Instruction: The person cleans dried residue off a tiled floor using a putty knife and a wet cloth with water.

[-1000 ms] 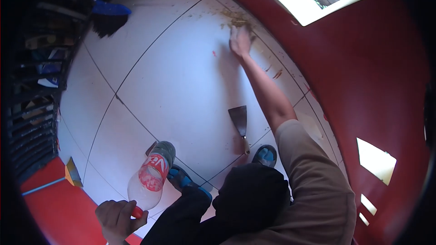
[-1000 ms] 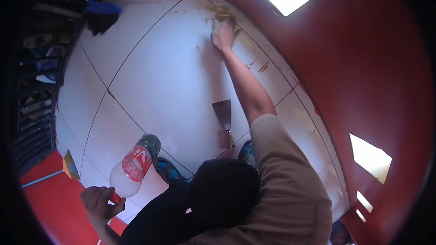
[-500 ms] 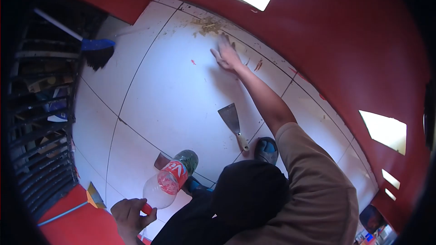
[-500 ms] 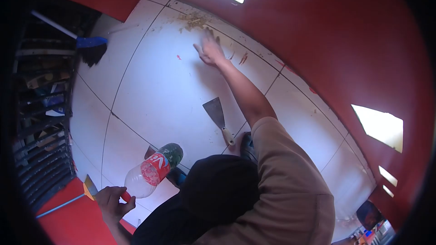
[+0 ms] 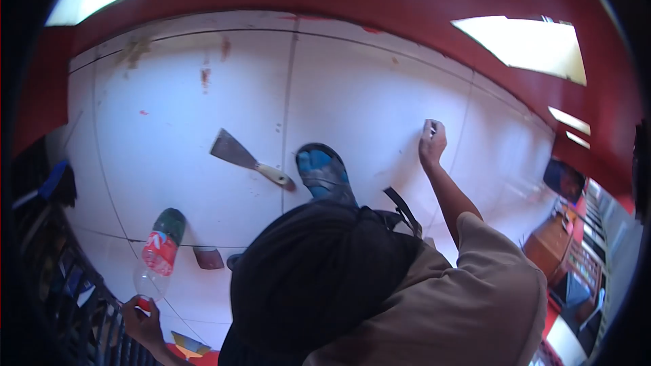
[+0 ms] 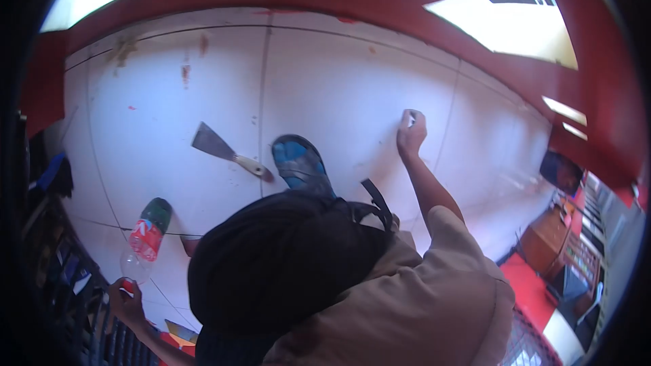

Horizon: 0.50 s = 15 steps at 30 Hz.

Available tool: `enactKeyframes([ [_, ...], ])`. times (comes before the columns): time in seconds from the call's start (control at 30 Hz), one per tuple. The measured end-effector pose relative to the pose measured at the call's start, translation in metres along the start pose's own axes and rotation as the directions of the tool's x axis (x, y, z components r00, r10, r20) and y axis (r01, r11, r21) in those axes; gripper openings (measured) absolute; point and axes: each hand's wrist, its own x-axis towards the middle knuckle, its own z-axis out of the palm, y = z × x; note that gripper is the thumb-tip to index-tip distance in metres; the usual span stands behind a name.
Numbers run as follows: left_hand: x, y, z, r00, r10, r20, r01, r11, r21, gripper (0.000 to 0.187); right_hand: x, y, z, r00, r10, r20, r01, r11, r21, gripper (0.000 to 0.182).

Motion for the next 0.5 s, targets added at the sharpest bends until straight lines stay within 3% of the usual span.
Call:
enactKeyframes([
  [0.03, 0.008, -0.005, -0.003, 0.989, -0.136, 0.06, 0.138, 0.99, -0.028, 0.026, -0.007, 0.056, -0.02, 0.99, 0.045, -0.131, -0.057, 0.994, -0.089, 0.029],
  [0.07, 0.013, -0.022, 0.001, 0.993, -0.111, 0.049, 0.112, 0.993, -0.022, 0.025, -0.019, 0.105, -0.037, 0.955, 0.17, -0.242, -0.223, 0.952, -0.209, 0.033],
  [0.1, 0.017, -0.043, 0.005, 0.996, -0.092, 0.021, 0.092, 0.996, -0.01, 0.024, -0.033, 0.146, -0.049, 0.857, 0.409, -0.314, -0.487, 0.842, -0.234, 0.044],
  [0.13, 0.032, -0.042, 0.006, 0.997, -0.074, -0.011, 0.074, 0.997, 0.002, 0.024, -0.046, 0.154, -0.059, 0.71, 0.63, -0.314, -0.691, 0.708, -0.145, 0.049],
  [0.2, 0.053, -0.04, 0.0, 0.991, -0.122, 0.048, 0.121, 0.993, 0.011, 0.022, -0.071, 0.171, -0.076, 0.283, 0.929, -0.24, -0.954, 0.298, 0.029, 0.06],
  [0.23, 0.063, -0.041, -0.001, 0.99, -0.126, 0.068, 0.127, 0.992, -0.006, 0.021, -0.093, 0.21, -0.057, 0.189, 0.97, -0.153, -0.959, 0.216, 0.182, 0.067],
  [0.3, 0.078, -0.036, -0.004, 0.988, -0.115, 0.099, 0.117, 0.993, -0.014, 0.02, -0.107, 0.221, -0.027, 0.038, 0.994, -0.105, -0.969, 0.062, 0.24, 0.076],
  [0.33, 0.082, -0.028, -0.009, 0.981, -0.134, 0.142, 0.134, 0.991, 0.008, 0.02, -0.103, 0.178, -0.01, -0.024, 0.987, -0.157, -0.988, 0.0, 0.152, 0.08],
  [0.4, 0.089, -0.016, -0.016, 0.957, -0.192, 0.218, 0.186, 0.981, 0.052, 0.019, -0.09, 0.138, 0.031, 0.173, 0.928, -0.329, -0.982, 0.187, 0.011, 0.083],
  [0.47, 0.085, -0.03, -0.016, 0.967, -0.138, 0.214, 0.132, 0.99, 0.042, 0.02, -0.068, 0.079, 0.024, 0.417, 0.899, -0.132, -0.908, 0.419, -0.014, 0.082],
  [0.5, 0.081, -0.039, -0.015, 0.969, -0.114, 0.217, 0.108, 0.993, 0.038, 0.02, -0.064, 0.076, 0.024, 0.639, 0.767, -0.05, -0.768, 0.64, 0.013, 0.079],
])
